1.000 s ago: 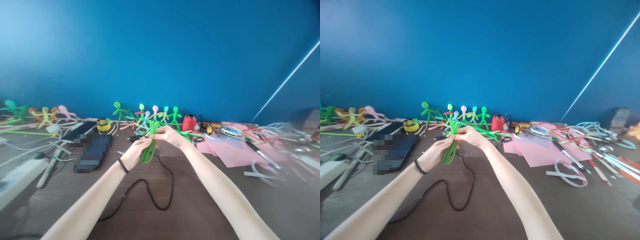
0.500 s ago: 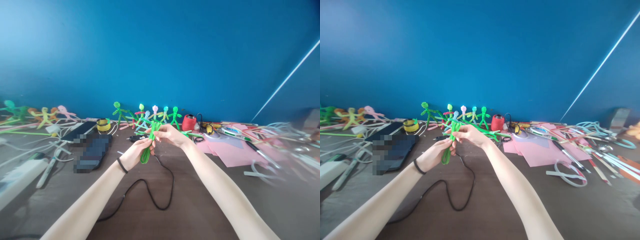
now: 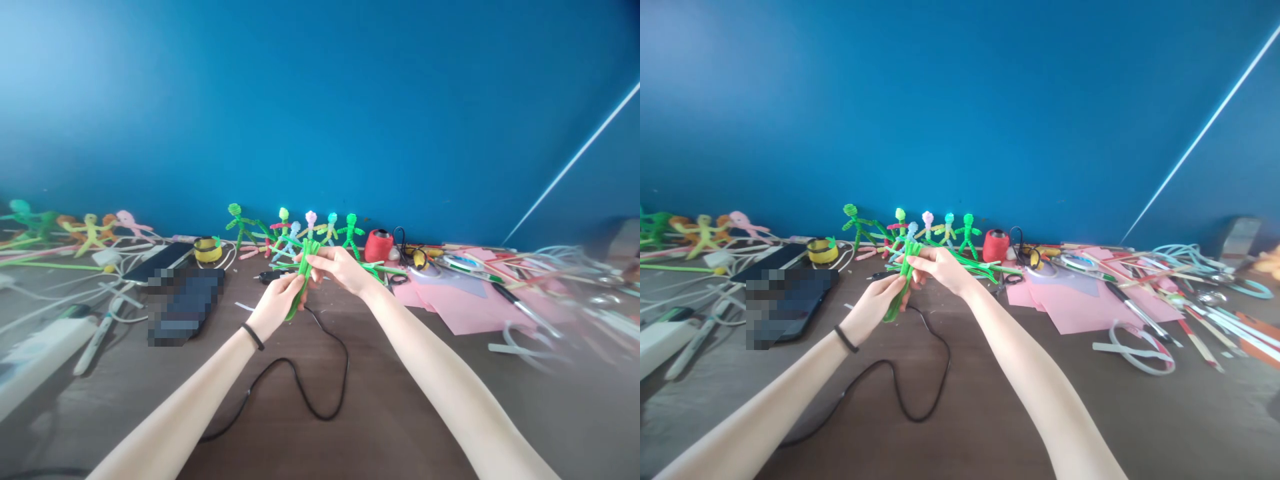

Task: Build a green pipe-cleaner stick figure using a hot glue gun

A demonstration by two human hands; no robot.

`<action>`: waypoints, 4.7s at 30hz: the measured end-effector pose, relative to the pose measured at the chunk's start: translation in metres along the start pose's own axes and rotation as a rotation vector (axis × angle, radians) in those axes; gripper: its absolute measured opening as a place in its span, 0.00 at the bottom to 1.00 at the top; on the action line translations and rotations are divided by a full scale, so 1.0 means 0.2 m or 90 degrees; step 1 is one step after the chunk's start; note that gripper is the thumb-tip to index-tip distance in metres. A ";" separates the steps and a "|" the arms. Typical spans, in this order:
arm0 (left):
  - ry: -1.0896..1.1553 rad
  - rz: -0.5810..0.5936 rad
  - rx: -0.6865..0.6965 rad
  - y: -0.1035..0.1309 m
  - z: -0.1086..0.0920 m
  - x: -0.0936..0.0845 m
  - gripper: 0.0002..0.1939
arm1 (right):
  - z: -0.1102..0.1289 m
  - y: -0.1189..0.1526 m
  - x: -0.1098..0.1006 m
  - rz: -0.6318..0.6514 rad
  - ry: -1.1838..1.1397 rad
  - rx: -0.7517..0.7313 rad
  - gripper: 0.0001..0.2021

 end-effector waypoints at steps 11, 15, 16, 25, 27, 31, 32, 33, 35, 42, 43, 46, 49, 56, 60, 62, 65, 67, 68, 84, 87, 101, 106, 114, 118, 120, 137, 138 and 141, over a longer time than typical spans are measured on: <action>0.039 0.020 -0.020 -0.03 0.05 0.00 0.18 | 0.00 -0.01 -0.04 -0.081 0.124 -0.026 0.15; 0.060 0.019 -0.027 -0.03 0.06 0.00 0.16 | 0.01 -0.01 -0.04 -0.095 0.146 -0.030 0.15; 0.056 0.021 -0.027 -0.04 0.07 0.00 0.16 | 0.01 -0.01 -0.04 -0.096 0.149 -0.032 0.15; -0.072 -0.037 0.008 -0.03 0.04 -0.03 0.15 | -0.01 -0.01 -0.05 -0.095 0.181 -0.010 0.17; -0.112 -0.065 0.023 -0.03 0.03 -0.04 0.15 | -0.01 -0.01 -0.05 -0.110 0.217 0.001 0.17; -0.175 -0.100 0.045 -0.02 0.02 -0.05 0.14 | 0.00 0.00 -0.03 -0.107 0.249 0.025 0.16; -0.185 -0.102 0.046 -0.02 0.02 -0.04 0.14 | 0.00 0.00 -0.03 -0.101 0.244 0.032 0.16; -0.196 -0.102 0.047 -0.02 0.02 -0.04 0.14 | 0.00 0.00 -0.02 -0.095 0.234 0.040 0.15; -0.212 -0.100 0.050 -0.01 0.02 -0.04 0.14 | -0.01 0.00 -0.01 -0.081 0.211 0.047 0.14; -0.262 -0.083 0.059 -0.02 0.02 -0.03 0.13 | -0.02 -0.01 0.00 -0.029 0.142 0.036 0.12; -0.265 -0.080 0.061 -0.02 0.02 -0.03 0.13 | -0.02 -0.01 0.00 -0.025 0.136 0.033 0.12; -0.270 -0.078 0.069 -0.02 0.02 -0.03 0.12 | -0.03 -0.01 0.01 -0.004 0.130 0.029 0.12; -0.279 -0.090 0.075 -0.02 0.02 -0.03 0.13 | -0.03 -0.01 0.01 -0.006 0.164 0.031 0.13; -0.308 -0.190 0.082 -0.02 0.01 -0.08 0.12 | 0.03 0.01 -0.02 -0.078 0.463 -0.002 0.19; -0.243 -0.176 0.048 -0.02 0.04 -0.08 0.12 | 0.07 0.01 0.01 -0.068 0.537 -0.064 0.20; -0.224 -0.162 0.044 -0.02 0.05 -0.07 0.11 | 0.06 0.02 0.02 -0.049 0.522 -0.064 0.21; -0.232 -0.144 0.060 -0.02 0.04 -0.06 0.11 | 0.04 0.01 0.01 -0.030 0.461 -0.038 0.22; -0.246 -0.149 0.079 -0.02 0.03 -0.06 0.11 | 0.03 0.01 0.01 -0.026 0.404 -0.019 0.22; -0.253 -0.155 0.087 -0.01 0.03 -0.07 0.12 | 0.03 0.01 0.01 -0.025 0.376 -0.013 0.22; -0.247 -0.162 0.118 0.01 0.00 -0.06 0.12 | -0.03 -0.01 -0.01 -0.044 0.146 0.015 0.17; -0.286 -0.168 0.126 0.01 -0.01 -0.06 0.12 | -0.03 -0.01 0.00 -0.039 0.142 0.024 0.17; -0.383 -0.172 0.138 0.00 -0.01 -0.06 0.14 | -0.04 -0.01 0.00 -0.037 0.167 0.007 0.21; -0.416 -0.183 0.162 0.00 -0.02 -0.06 0.15 | -0.03 -0.01 0.00 -0.050 0.216 -0.027 0.22; -0.103 -0.096 0.047 -0.03 0.04 -0.03 0.14 | -0.02 -0.01 0.02 -0.042 0.242 -0.050 0.22; 0.042 -0.073 0.006 -0.03 0.05 -0.02 0.17 | 0.01 -0.01 0.03 -0.050 0.281 -0.095 0.20; 0.085 -0.079 -0.009 -0.03 0.04 -0.02 0.16 | 0.02 -0.01 0.04 -0.050 0.274 -0.105 0.20; 0.100 -0.010 0.016 -0.01 -0.01 0.00 0.14 | 0.02 -0.01 0.08 0.016 0.223 -0.079 0.18; 0.107 -0.005 0.013 0.00 -0.02 0.00 0.13 | 0.02 -0.01 0.07 0.012 0.226 -0.084 0.18; 0.134 0.006 0.000 0.01 -0.02 0.00 0.12 | 0.05 -0.01 0.06 -0.007 0.238 -0.096 0.16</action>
Point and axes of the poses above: each hand's wrist, its own y-axis away from the middle knuckle, its own x-axis out of the palm, z = x × y, the point moved 7 cm from there along -y, towards the middle knuckle, and after that the axes turned 7 degrees about -x, right-handed, at the moved point
